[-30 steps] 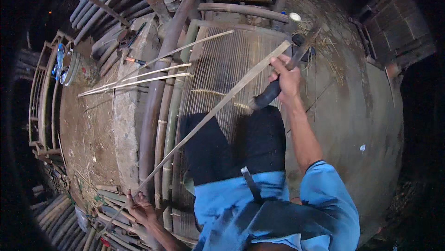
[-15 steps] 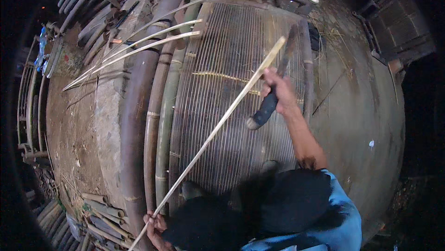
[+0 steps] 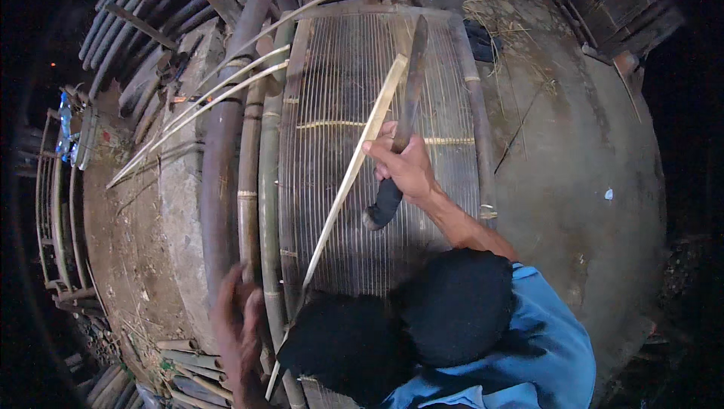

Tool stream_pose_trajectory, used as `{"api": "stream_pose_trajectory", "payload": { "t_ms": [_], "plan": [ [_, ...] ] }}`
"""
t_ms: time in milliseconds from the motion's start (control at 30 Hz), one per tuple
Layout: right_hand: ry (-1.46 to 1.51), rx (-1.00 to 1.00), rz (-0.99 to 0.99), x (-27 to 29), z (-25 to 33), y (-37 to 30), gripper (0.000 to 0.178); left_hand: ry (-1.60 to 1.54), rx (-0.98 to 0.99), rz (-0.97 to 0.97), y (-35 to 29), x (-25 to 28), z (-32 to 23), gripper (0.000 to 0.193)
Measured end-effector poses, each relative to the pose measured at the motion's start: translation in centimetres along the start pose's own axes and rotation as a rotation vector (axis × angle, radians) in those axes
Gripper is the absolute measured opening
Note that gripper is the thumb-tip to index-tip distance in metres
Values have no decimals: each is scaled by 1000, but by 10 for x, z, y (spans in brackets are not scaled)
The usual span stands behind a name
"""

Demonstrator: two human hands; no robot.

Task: The person uses a knife to shave and smooth thin bamboo strips, pulling the blade along the length of the material and periodically checking the texture by hand.

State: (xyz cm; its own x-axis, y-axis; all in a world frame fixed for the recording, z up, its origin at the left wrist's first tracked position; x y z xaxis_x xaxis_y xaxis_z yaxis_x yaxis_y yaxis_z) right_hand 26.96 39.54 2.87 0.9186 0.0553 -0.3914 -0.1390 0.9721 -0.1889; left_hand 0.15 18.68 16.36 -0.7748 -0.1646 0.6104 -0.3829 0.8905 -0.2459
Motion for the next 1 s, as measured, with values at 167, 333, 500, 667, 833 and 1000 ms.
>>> {"api": "stream_pose_trajectory", "payload": {
  "t_ms": [167,333,500,667,833,1000],
  "plan": [
    [-56,125,111,-10,46,-10,22,-70,-67,456,54,-74,-65,43],
    [-423,216,16,30,121,2,27,-235,-174,595,72,-97,-114,34],
    [-822,443,-204,103,178,-11,68,-323,-97,678,51,-132,-182,31],
    [-990,390,-374,145,214,-39,70,-309,-136,741,39,-168,-219,34],
    [-1236,358,-441,156,226,-72,76,-377,-273,788,34,-201,-238,30],
    [-1378,436,-394,134,222,-102,79,-460,-276,859,25,-214,-238,28]
  ]
}}
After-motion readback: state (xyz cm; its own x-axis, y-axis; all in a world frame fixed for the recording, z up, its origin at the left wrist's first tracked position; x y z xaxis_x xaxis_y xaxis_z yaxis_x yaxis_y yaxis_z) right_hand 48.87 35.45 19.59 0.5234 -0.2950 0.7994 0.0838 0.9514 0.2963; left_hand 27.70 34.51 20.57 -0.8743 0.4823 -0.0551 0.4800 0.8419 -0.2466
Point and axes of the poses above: each hand's wrist, its own y-axis towards the middle knuckle, its own x-axis out of the back of the hand, z = x × y, the point moved 3 cm from there along y, towards the middle knuckle, and after that the axes turned 2 degrees about y, right-handed, at the moved point
